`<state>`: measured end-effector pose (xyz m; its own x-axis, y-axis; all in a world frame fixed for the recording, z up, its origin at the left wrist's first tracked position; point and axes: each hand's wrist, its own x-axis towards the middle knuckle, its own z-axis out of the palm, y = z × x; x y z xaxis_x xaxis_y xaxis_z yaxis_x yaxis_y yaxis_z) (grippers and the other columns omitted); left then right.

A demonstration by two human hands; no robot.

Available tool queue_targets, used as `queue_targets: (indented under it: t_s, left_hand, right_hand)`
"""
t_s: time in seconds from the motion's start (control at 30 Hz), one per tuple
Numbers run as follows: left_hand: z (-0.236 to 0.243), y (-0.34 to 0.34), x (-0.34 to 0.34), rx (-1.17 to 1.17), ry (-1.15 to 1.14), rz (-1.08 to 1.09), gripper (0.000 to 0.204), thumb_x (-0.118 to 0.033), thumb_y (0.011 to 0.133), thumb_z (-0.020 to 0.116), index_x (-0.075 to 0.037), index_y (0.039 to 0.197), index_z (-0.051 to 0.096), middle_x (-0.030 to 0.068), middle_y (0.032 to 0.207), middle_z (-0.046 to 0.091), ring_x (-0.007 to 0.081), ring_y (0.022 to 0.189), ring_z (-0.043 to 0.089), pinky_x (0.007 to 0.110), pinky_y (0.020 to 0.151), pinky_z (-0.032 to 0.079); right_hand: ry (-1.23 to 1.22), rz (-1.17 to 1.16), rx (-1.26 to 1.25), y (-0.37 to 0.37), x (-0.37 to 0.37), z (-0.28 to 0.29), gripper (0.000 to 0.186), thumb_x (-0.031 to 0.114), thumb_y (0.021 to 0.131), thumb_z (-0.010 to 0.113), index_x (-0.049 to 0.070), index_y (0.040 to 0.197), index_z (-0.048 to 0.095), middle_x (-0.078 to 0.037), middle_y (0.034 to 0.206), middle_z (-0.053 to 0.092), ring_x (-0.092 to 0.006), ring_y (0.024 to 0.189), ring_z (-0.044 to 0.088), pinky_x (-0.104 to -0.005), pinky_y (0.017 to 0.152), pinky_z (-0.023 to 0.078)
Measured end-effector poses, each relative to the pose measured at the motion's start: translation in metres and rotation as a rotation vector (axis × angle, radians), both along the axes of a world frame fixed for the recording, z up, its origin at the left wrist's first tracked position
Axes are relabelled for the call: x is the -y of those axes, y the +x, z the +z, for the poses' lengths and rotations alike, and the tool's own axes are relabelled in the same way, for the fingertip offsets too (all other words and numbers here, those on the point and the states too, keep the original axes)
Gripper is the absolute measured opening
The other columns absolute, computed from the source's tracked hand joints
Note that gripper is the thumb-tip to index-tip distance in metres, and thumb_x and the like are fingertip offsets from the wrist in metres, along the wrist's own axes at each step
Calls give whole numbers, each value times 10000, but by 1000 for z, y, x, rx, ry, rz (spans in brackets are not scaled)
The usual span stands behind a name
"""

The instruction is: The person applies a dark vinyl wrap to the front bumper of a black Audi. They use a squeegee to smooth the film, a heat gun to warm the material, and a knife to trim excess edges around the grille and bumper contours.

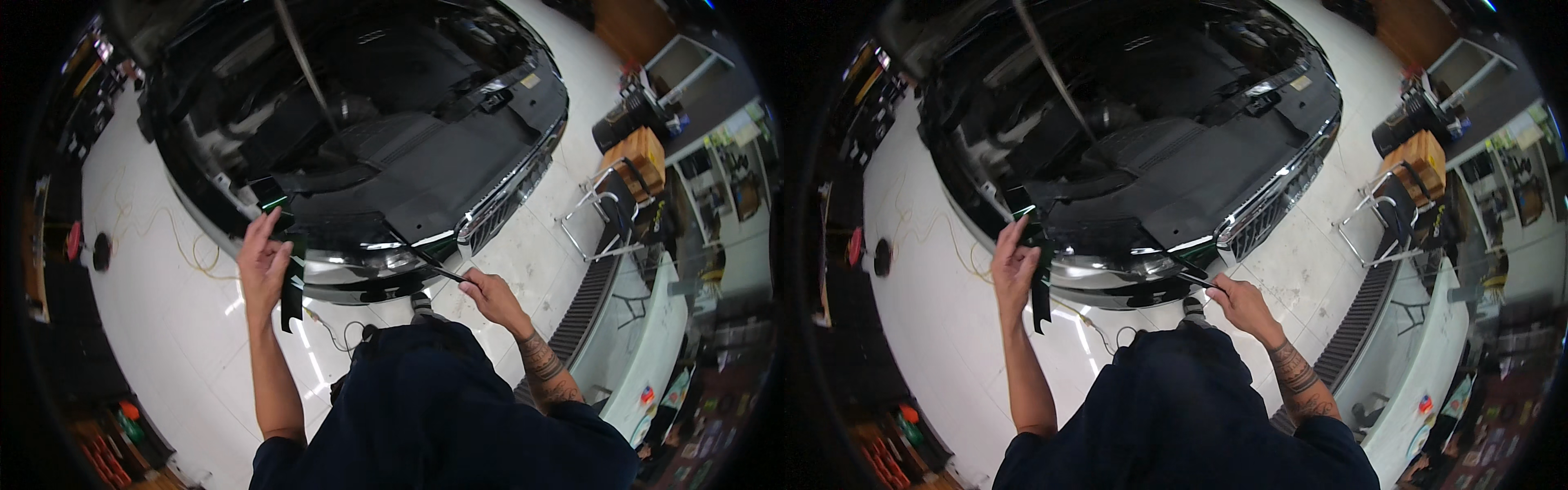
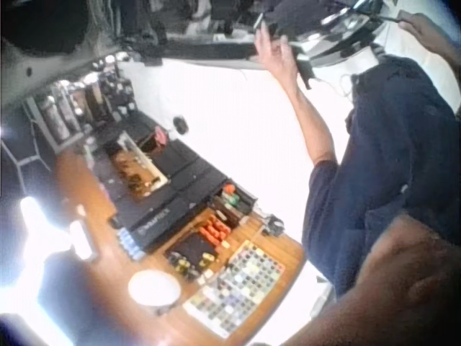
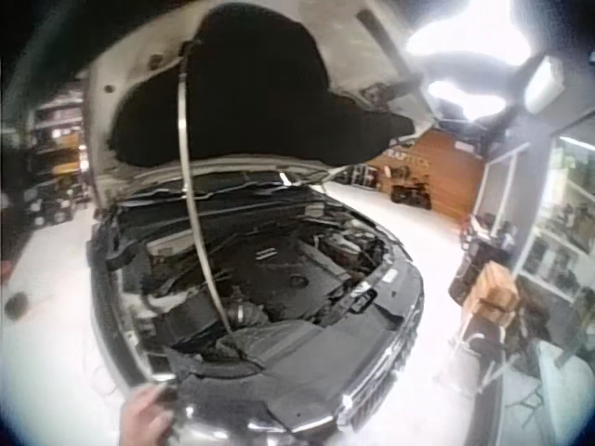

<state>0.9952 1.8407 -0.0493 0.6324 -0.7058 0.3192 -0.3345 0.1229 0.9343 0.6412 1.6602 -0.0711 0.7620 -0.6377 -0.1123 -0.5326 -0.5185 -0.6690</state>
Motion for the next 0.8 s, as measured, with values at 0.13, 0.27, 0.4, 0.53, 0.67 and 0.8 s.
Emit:
queue_targets:
  t_s: [0.13, 0.27, 0.4, 0.53, 0.67, 0.8]
  left_hand:
    - [-36, -30, 95, 161, 144, -144, 634, 78, 787, 633, -100, 1380, 501, 189, 1390, 443, 110, 766, 622, 248, 727, 513]
    - [-42, -67, 188, 207, 239, -405, 662, 117, 762, 644, -99, 1373, 504, 186, 1397, 439, 130, 741, 608, 258, 729, 503]
    - [-54, -81, 280, 338, 279, -510, 665, 107, 759, 658, -95, 1373, 499, 178, 1415, 436, 153, 742, 621, 277, 740, 517]
    - [-76, -100, 355, 348, 382, -535, 633, 68, 745, 684, -90, 1337, 525, 184, 1397, 456, 237, 846, 655, 325, 812, 521]
    - [-109, -94, 385, 628, 352, -366, 529, -63, 803, 696, -78, 1312, 552, 181, 1342, 515, 257, 963, 632, 337, 878, 502]
    - [-95, -92, 379, 474, 273, -118, 400, -115, 842, 669, -54, 1232, 608, 164, 1157, 625, 254, 932, 638, 315, 858, 493]
  right_hand:
    - [119, -115, 6, -16, 2, -33, 221, 224, 940, 564, 5, 942, 594, -204, 671, 571, -378, 589, 552, -406, 549, 423]
    - [184, -299, 244, -40, 11, -68, 145, 78, 909, 490, -19, 949, 590, -63, 588, 483, -150, 540, 472, -317, 534, 409]
    - [249, -416, 250, -74, 60, -83, 203, 57, 847, 475, -22, 981, 606, -97, 663, 547, -178, 635, 552, -321, 605, 446]
    - [30, -399, 246, -98, 137, -97, 218, 52, 827, 505, -14, 998, 623, -158, 858, 555, -283, 821, 557, -358, 722, 447]
    - [40, -313, 182, -112, 204, -82, 289, 23, 827, 534, -5, 1101, 622, -133, 805, 546, -259, 730, 570, -354, 669, 468]
    - [682, -119, 395, -115, 219, -49, 202, 6, 833, 631, 14, 1035, 623, -23, 779, 613, -72, 639, 567, -231, 542, 456]
